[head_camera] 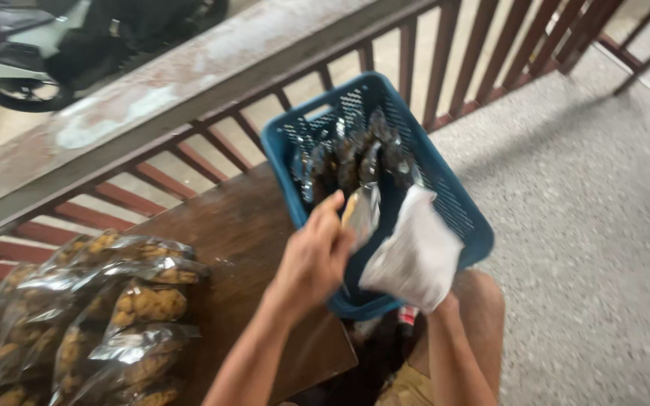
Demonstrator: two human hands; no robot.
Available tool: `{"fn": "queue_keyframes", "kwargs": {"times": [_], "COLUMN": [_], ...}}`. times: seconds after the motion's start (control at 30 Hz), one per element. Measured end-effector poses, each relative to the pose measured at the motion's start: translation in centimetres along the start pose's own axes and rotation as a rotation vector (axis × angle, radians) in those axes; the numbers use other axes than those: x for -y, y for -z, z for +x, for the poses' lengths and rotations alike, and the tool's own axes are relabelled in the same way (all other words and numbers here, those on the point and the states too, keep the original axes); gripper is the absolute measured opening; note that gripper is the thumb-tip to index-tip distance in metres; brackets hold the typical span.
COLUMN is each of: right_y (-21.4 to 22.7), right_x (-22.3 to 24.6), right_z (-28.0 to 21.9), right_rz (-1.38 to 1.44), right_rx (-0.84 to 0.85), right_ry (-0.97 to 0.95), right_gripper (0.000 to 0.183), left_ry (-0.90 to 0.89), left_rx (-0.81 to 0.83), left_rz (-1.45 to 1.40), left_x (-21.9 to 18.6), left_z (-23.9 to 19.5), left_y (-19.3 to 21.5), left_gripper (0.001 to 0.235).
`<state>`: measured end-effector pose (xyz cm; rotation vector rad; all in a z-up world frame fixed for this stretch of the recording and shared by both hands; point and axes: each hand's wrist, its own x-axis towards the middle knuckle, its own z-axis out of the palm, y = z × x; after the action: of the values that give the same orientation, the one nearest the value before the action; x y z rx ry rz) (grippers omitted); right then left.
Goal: The person sits on the floor and wipes sealed snack bags with a white cloth, then places them into a blue basket. The person repeatedly picks up bags, wipes them, and transfers them to the basket.
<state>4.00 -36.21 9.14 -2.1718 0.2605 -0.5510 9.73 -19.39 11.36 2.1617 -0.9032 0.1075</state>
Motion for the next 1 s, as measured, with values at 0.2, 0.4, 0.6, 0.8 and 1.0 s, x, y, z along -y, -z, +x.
{"fn": "queue_keyframes", "kwargs": {"times": [0.2, 0.4, 0.6, 0.8, 1.0], "right_y": [-12.0, -18.8, -18.7, -19.1, -20.4], "right_x": [1.5, 0.7, 5.6, 5.8, 5.0], "right_z": [-9.2, -13.8, -18.2, -14.9, -18.8], "right_rz": [-0.162, 0.572, 0.39, 1.27, 0.498], "right_rx": [-0.185, 0.162, -0.039, 0.619, 0.126], "right_ry": [0.565, 0.365, 0.63, -0.917, 0.61], "right_gripper": [0.047, 0.046, 0.043, 0.055, 0.048], "left_ry": [-0.051, 0.536, 0.672, 0.655, 0.45], "left_rx": [-0.362, -0.43, -0.478, -0.519, -0.552], "left_rz": [0.079, -0.605, -0.197, -0.726, -0.117], "left_x": [-5.5, -4.1, -1.2, -1.7, -1.0], "left_z": [-11.7, -19.6, -21.5, -25.2, -24.7], "left_y": [3.7, 5.6, 4.5, 5.4, 5.1], "left_gripper": [0.005, 0.016, 0.049, 0.047, 0.041]}}
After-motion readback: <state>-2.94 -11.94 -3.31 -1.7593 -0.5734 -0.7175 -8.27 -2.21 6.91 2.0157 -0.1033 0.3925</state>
